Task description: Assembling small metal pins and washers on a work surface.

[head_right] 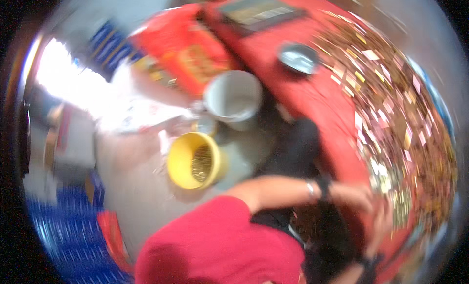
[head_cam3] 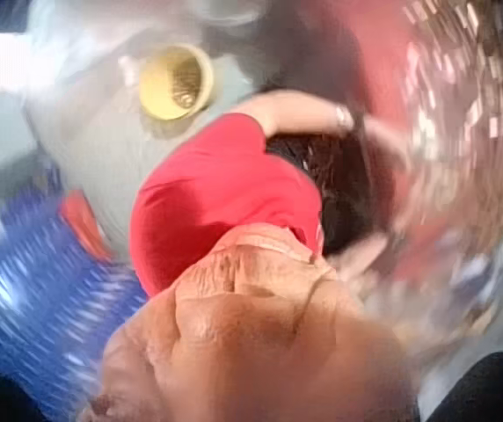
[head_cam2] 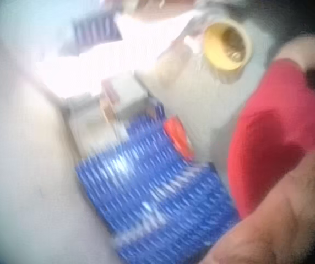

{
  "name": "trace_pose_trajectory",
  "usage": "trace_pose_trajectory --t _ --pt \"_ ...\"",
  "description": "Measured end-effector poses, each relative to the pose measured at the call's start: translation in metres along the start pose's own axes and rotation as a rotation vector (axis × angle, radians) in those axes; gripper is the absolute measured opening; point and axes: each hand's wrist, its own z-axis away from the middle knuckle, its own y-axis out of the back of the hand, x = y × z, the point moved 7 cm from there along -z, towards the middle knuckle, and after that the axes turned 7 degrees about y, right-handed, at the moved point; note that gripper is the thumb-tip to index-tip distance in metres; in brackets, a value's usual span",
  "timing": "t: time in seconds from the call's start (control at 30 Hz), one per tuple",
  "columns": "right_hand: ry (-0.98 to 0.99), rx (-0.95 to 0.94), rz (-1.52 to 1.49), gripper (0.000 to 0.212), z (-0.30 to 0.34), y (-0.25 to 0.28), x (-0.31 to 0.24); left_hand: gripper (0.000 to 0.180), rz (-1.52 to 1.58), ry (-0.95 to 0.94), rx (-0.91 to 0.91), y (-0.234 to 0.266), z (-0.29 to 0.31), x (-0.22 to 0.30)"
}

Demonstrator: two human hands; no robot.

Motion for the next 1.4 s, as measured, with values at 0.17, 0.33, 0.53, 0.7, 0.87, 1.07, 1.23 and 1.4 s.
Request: trace_pose_trajectory --t 0.17,0.33,0.53,0.7,0.87,1.07,1.23,1.4 --pt "0.033 -0.036 -0.041 0.039 0.005 0.006 0.027 0.009 0.397 0.22 0.332 -0.002 0.021 0.028" --pt "0.58 -0.205 0.517 0.029 -0.019 -0.018 -0.074 0.005 0.399 0.186 0.424 0.023 0.026 0.019" --pt "-0.029 -0.128 -0.254 0.031 -0.035 -0.02 -0.06 0.009 0.28 0.177 0.393 0.024 0.032 0.033" --pt "0.053 -0.125 -0.235 0.031 -0.031 -0.007 -0.063 0.011 0.314 0.186 0.405 0.019 0.026 0.036" --pt "0.09 -0.153 -0.283 0.031 -0.014 -0.008 -0.069 0.007 0.263 0.182 0.413 -0.011 0.044 0.066" --pt "0.121 -0.206 -0.322 0.031 0.014 -0.02 -0.081 0.006 0.357 0.161 0.422 -0.038 0.082 0.067" --pt "0.133 -0.224 -0.337 0.031 0.03 -0.025 -0.087 0.014 0.323 0.149 0.416 -0.047 0.096 0.057" --pt "0.156 -0.228 -0.355 0.031 0.04 -0.028 -0.097 0.017 0.332 0.084 0.338 -0.046 0.1 0.052"
